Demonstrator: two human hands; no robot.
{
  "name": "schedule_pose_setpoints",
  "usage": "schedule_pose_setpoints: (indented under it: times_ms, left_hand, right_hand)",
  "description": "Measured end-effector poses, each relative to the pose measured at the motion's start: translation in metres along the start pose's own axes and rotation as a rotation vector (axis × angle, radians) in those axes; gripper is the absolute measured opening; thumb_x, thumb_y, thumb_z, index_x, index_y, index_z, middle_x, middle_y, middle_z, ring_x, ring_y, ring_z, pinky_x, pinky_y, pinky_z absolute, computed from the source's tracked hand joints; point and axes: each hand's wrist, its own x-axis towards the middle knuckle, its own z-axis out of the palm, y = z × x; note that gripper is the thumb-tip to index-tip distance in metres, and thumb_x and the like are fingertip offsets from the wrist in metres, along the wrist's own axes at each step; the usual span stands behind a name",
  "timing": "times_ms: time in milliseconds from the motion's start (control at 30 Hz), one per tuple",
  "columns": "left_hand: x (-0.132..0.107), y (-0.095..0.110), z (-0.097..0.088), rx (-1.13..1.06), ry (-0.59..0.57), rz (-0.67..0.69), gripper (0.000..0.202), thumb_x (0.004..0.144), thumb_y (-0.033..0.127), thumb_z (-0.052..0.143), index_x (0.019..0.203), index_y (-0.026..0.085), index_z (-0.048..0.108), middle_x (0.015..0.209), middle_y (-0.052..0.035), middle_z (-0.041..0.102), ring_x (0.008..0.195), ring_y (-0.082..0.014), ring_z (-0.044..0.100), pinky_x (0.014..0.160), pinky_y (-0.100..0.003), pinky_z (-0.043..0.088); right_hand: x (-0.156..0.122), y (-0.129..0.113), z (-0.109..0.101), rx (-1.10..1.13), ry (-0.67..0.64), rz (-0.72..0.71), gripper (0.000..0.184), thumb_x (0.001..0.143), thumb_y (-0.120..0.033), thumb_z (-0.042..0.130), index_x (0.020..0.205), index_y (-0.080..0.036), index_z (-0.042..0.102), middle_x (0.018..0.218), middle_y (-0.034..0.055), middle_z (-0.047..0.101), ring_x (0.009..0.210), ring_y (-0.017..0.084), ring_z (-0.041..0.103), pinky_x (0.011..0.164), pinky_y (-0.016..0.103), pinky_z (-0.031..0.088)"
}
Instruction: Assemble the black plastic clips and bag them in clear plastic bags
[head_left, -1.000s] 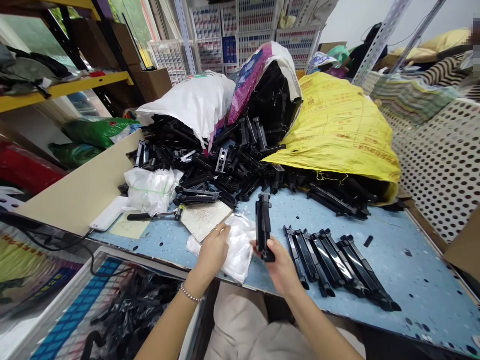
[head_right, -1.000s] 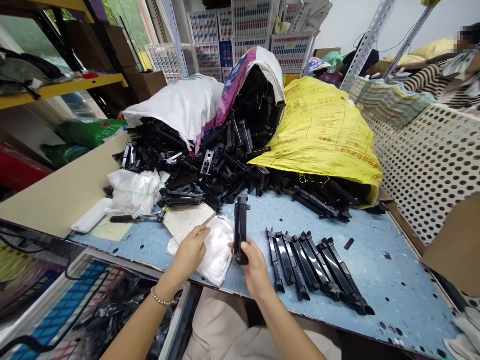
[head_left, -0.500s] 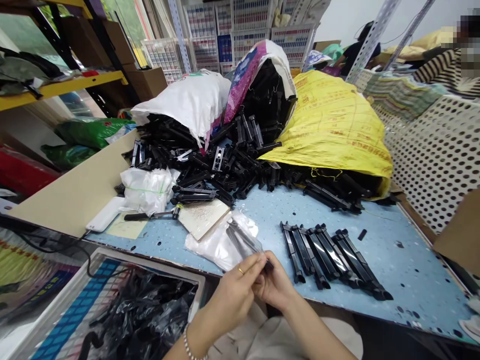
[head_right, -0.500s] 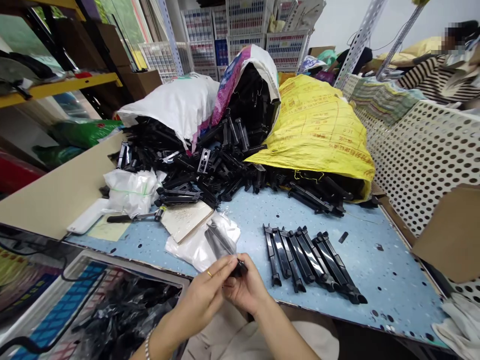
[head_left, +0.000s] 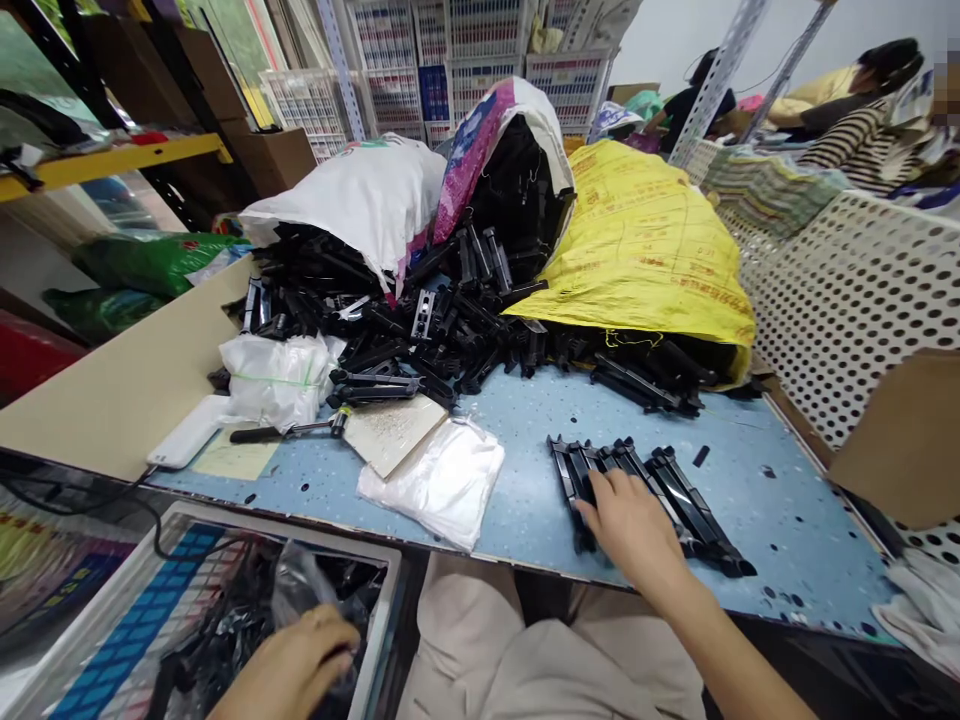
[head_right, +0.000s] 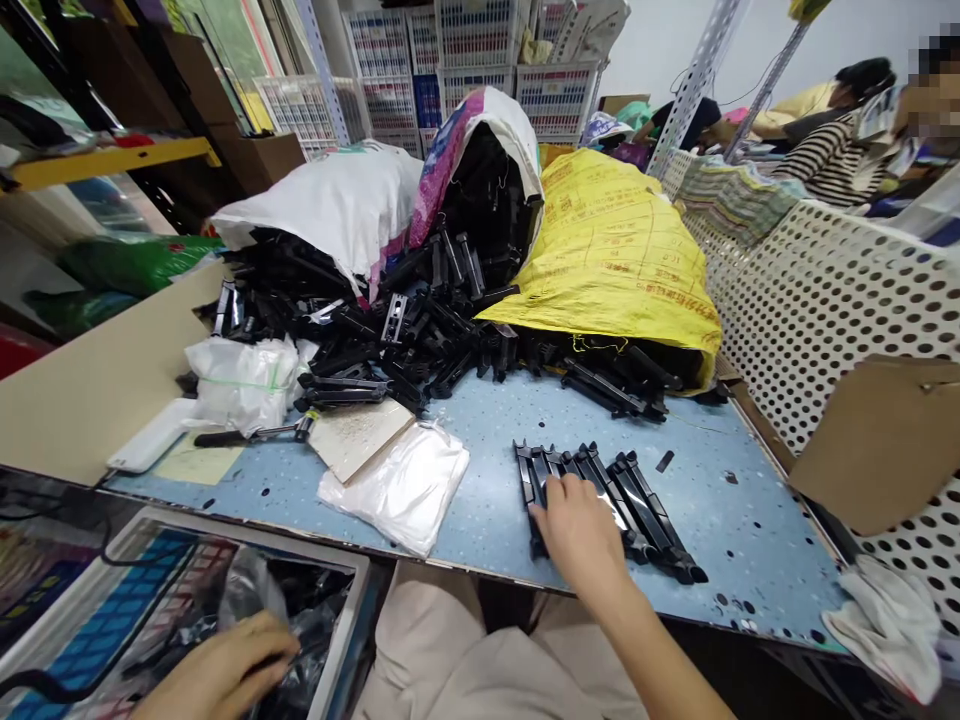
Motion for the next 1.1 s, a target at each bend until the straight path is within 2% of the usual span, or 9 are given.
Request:
schedule_pose_setpoints:
  times_ms: [167, 233, 333, 433, 533, 633, 833, 967, 1100]
  left_hand:
    - [0.054, -0.045, 0.038, 0.206, -0.009, -0.426, 0.023, 0.074, 0.006, 0.05, 0.077, 0.013, 0.071, 0.092, -0.0172, 0.072, 0.092, -0.031, 0.069, 0.078, -0.036, 0.048]
    - [0.068, -0.033, 0.038, 0.19, -0.003, -0.398, 0.021, 0.079, 0.012, 0.05, 0.069, 0.015, 0.068, 0.081, -0.014, 0.072, 0.085, -0.0295, 0.069, 0.075, -0.034, 0.047]
    - [0.091, 0.02, 0.03, 0.064, 0.113, -0.174, 0.037, 0.09, 0.03, 0.045, 0.06, 0.019, 0.064, 0.061, -0.0046, 0.066, 0.068, -0.0223, 0.066, 0.071, -0.029, 0.046]
    - [0.129, 0.083, 0.029, -0.041, 0.494, 0.119, 0.023, 0.089, 0.027, 0.049, 0.082, 0.018, 0.069, 0.081, -0.0079, 0.067, 0.082, -0.0227, 0.063, 0.079, -0.032, 0.045]
    - [0.166, 0.113, 0.034, -0.081, 0.609, 0.191, 0.012, 0.081, 0.012, 0.054, 0.079, 0.014, 0.066, 0.091, -0.0121, 0.063, 0.094, -0.0259, 0.057, 0.084, -0.037, 0.044]
    - [0.184, 0.104, 0.032, -0.133, 0.573, 0.181, 0.016, 0.077, 0.007, 0.055, 0.065, 0.017, 0.06, 0.08, -0.0066, 0.06, 0.082, -0.0208, 0.058, 0.075, -0.032, 0.045]
    - [0.188, 0.072, 0.017, -0.269, 0.513, 0.168, 0.025, 0.083, 0.027, 0.053, 0.06, 0.018, 0.058, 0.064, -0.0002, 0.06, 0.063, -0.0157, 0.059, 0.06, -0.025, 0.044]
    - [0.186, 0.073, 0.02, -0.293, 0.519, 0.18, 0.015, 0.081, 0.02, 0.05, 0.071, 0.017, 0.061, 0.068, -0.0006, 0.064, 0.063, -0.0154, 0.06, 0.061, -0.025, 0.046]
    - [0.178, 0.076, 0.021, -0.227, 0.554, 0.232, 0.022, 0.077, 0.006, 0.045, 0.078, 0.017, 0.064, 0.091, -0.008, 0.068, 0.088, -0.0208, 0.062, 0.084, -0.036, 0.048]
  right_hand:
    - [0.0, 0.03, 0.018, -0.441, 0.013, -0.113, 0.025, 0.088, -0.028, 0.049, 0.105, -0.014, 0.061, 0.096, 0.0177, 0.061, 0.084, 0.033, 0.059, 0.066, 0.04, 0.041]
    - [-0.004, 0.028, 0.021, -0.452, -0.014, -0.129, 0.024, 0.088, -0.028, 0.048, 0.105, -0.015, 0.06, 0.094, 0.0159, 0.062, 0.079, 0.03, 0.06, 0.065, 0.038, 0.04]
    - [-0.002, 0.023, 0.022, -0.382, -0.082, -0.065, 0.022, 0.088, -0.023, 0.045, 0.102, -0.014, 0.06, 0.093, 0.0149, 0.063, 0.074, 0.027, 0.062, 0.061, 0.035, 0.04]
    - [0.007, 0.018, 0.022, -0.1, -0.083, -0.004, 0.026, 0.089, -0.025, 0.043, 0.107, -0.016, 0.059, 0.1, 0.0138, 0.063, 0.083, 0.027, 0.062, 0.065, 0.035, 0.043]
    - [0.016, 0.012, 0.026, 0.41, -0.062, 0.061, 0.031, 0.089, -0.035, 0.049, 0.115, -0.021, 0.057, 0.105, 0.0089, 0.064, 0.095, 0.025, 0.061, 0.079, 0.036, 0.045]
    - [0.021, 0.0, 0.033, 0.99, -0.06, 0.209, 0.034, 0.084, -0.044, 0.057, 0.11, -0.024, 0.062, 0.102, 0.0048, 0.066, 0.096, 0.023, 0.06, 0.082, 0.035, 0.047]
    - [0.035, -0.048, 0.048, 1.834, -0.262, 0.412, 0.025, 0.073, -0.04, 0.076, 0.086, -0.021, 0.067, 0.079, 0.0027, 0.069, 0.078, 0.02, 0.064, 0.076, 0.036, 0.052]
    - [0.051, -0.088, 0.066, 2.029, -0.259, 0.414, 0.025, 0.072, -0.039, 0.076, 0.078, -0.017, 0.066, 0.085, 0.0064, 0.07, 0.09, 0.023, 0.066, 0.087, 0.04, 0.051]
    - [0.052, -0.099, 0.075, 1.91, -0.068, 0.432, 0.025, 0.068, -0.035, 0.079, 0.084, -0.018, 0.068, 0.08, -0.0009, 0.069, 0.077, 0.015, 0.063, 0.071, 0.025, 0.052]
